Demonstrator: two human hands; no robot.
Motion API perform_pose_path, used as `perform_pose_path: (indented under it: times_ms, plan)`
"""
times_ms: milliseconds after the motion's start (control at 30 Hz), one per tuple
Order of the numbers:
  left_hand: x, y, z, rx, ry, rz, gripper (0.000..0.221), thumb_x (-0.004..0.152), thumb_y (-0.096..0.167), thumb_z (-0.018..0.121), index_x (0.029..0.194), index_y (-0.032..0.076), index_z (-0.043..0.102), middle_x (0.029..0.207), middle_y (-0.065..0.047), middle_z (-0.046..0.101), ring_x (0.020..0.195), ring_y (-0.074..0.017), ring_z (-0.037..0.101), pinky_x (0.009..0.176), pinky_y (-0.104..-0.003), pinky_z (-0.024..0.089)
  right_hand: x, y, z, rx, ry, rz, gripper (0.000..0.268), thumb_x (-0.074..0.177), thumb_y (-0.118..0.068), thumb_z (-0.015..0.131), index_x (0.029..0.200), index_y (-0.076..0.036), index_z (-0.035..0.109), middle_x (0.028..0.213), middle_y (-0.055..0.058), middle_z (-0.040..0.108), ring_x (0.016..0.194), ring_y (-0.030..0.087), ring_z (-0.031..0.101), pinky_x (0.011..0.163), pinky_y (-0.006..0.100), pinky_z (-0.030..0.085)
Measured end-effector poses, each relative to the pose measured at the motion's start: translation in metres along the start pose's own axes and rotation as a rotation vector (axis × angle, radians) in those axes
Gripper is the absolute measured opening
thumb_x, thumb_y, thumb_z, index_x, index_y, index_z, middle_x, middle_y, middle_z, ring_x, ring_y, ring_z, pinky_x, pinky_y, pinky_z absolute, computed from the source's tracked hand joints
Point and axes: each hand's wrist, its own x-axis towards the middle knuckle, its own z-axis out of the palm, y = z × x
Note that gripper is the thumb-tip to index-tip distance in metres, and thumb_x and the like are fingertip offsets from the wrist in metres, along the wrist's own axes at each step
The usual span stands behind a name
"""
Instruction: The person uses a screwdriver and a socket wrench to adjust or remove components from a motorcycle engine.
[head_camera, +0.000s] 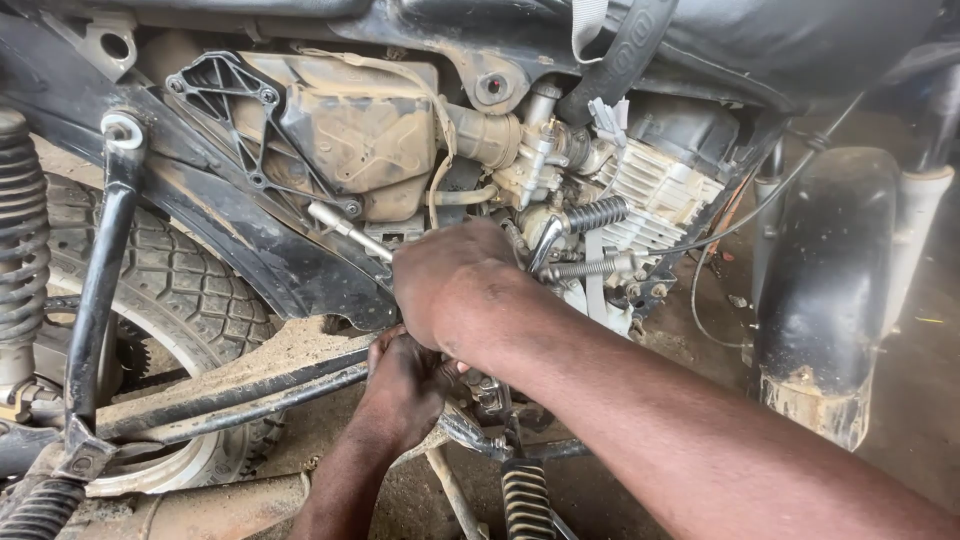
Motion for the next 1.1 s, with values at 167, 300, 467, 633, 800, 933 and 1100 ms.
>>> perform_pose_path:
  times_ms: [167, 300, 467, 633, 800, 933, 1100]
  plan:
    - [-0.006, 0.02, -0.002, -0.063, 0.046, -0.046, 0.039, 0.086, 0.015, 0.077, 0.124, 0.014, 0.074, 0.136, -0.002, 0.062, 0.129, -0.0225, 0.044, 0.119, -0.04, 0.034, -0.004, 0.012, 0.006, 0.163, 0.033, -0.083, 0.022, 0.098, -0.007, 0.061, 0.117, -0.018, 0.061, 0.11, 0.001, 0.062, 0.11, 0.02, 0.056, 0.117, 0.047, 0.034]
    - [-0.005, 0.018, 0.001, -0.045, 0.047, -0.094, 0.05, 0.09, 0.029, 0.075, 0.138, 0.02, 0.065, 0.145, 0.002, 0.055, 0.146, -0.0218, 0.027, 0.128, -0.047, 0.02, -0.004, 0.02, 0.012, 0.143, -0.002, -0.06, 0.016, 0.099, -0.007, 0.064, 0.11, -0.019, 0.062, 0.092, -0.002, 0.057, 0.085, 0.014, 0.053, 0.094, 0.036, 0.053]
    - [-0.006, 0.016, -0.005, -0.2, -0.028, -0.023, 0.043, 0.089, 0.002, 0.061, 0.132, 0.005, 0.058, 0.131, -0.01, 0.069, 0.121, -0.0234, 0.067, 0.115, -0.041, 0.052, -0.022, 0.011, 0.005, 0.042, 0.052, -0.209, 0.006, 0.1, -0.021, 0.064, 0.106, -0.022, 0.065, 0.112, -0.003, 0.063, 0.123, 0.018, 0.048, 0.136, 0.049, 0.003]
    - [-0.007, 0.023, -0.011, -0.331, -0.063, -0.08, 0.045, 0.089, -0.009, 0.064, 0.132, 0.003, 0.057, 0.129, -0.014, 0.074, 0.098, -0.0245, 0.078, 0.091, -0.039, 0.069, -0.035, 0.015, 0.0, 0.034, -0.002, -0.198, 0.004, 0.103, -0.021, 0.064, 0.1, -0.022, 0.066, 0.084, -0.005, 0.06, 0.093, 0.015, 0.063, 0.135, 0.049, 0.011]
    - [-0.002, 0.015, -0.005, -0.104, -0.039, -0.069, 0.064, 0.084, -0.02, 0.057, 0.136, 0.015, 0.067, 0.153, 0.0, 0.047, 0.134, -0.0152, 0.056, 0.13, -0.032, 0.029, -0.019, 0.027, 0.002, 0.133, 0.03, -0.077, 0.006, 0.101, -0.019, 0.064, 0.102, -0.024, 0.063, 0.09, -0.005, 0.054, 0.09, 0.013, 0.053, 0.108, 0.043, 0.042]
    - [-0.017, 0.035, -0.009, -0.018, -0.076, -0.157, 0.054, 0.093, -0.003, 0.062, 0.138, 0.026, 0.067, 0.159, 0.009, 0.047, 0.139, -0.0092, 0.053, 0.133, -0.044, 0.014, -0.019, 0.024, 0.006, 0.218, 0.035, -0.051, 0.01, 0.1, -0.013, 0.063, 0.105, -0.021, 0.064, 0.101, -0.002, 0.063, 0.1, 0.016, 0.056, 0.111, 0.044, 0.039]
    - [-0.02, 0.037, -0.01, 0.008, -0.086, -0.15, 0.054, 0.096, 0.009, 0.063, 0.147, 0.024, 0.056, 0.156, 0.007, 0.049, 0.14, -0.0113, 0.049, 0.132, -0.048, 0.012, -0.018, 0.014, -0.002, 0.359, -0.004, 0.051, 0.013, 0.101, -0.009, 0.06, 0.112, -0.013, 0.065, 0.097, 0.001, 0.062, 0.09, 0.015, 0.06, 0.091, 0.034, 0.056]
